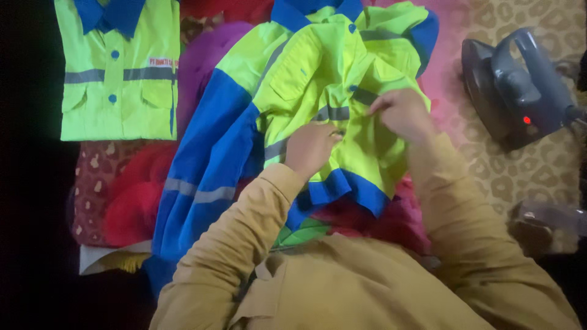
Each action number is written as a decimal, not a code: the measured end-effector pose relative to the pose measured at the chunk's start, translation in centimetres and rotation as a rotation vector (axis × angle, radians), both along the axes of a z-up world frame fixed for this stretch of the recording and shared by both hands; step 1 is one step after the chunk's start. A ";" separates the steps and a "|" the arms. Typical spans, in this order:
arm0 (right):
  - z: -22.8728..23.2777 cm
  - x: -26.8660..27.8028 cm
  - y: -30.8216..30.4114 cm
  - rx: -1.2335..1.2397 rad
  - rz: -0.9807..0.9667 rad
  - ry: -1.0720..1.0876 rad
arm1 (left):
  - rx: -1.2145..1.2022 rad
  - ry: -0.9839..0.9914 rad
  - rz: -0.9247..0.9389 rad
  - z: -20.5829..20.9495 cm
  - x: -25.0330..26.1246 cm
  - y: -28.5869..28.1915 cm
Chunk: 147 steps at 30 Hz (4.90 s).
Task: The person irons the collar, buttons, and sleeve of a hi-vis work shirt using an iron and a spray bottle on a flat surface.
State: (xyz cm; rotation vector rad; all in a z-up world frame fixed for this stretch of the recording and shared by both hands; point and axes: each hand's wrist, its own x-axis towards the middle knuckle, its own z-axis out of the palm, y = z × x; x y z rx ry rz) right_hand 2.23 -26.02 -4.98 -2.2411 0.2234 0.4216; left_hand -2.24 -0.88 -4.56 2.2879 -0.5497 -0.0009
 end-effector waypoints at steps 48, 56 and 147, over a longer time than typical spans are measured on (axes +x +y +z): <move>-0.2 -1.0 6.7 -0.290 0.290 -0.525 | -0.368 0.324 0.509 -1.3 1.8 3.6; 2.7 -4.7 2.4 0.611 -0.125 -0.092 | -0.275 0.197 0.147 2.0 -0.9 -2.7; 5.7 -3.0 5.1 0.953 -0.089 0.018 | -1.079 0.362 0.084 0.6 2.2 -3.1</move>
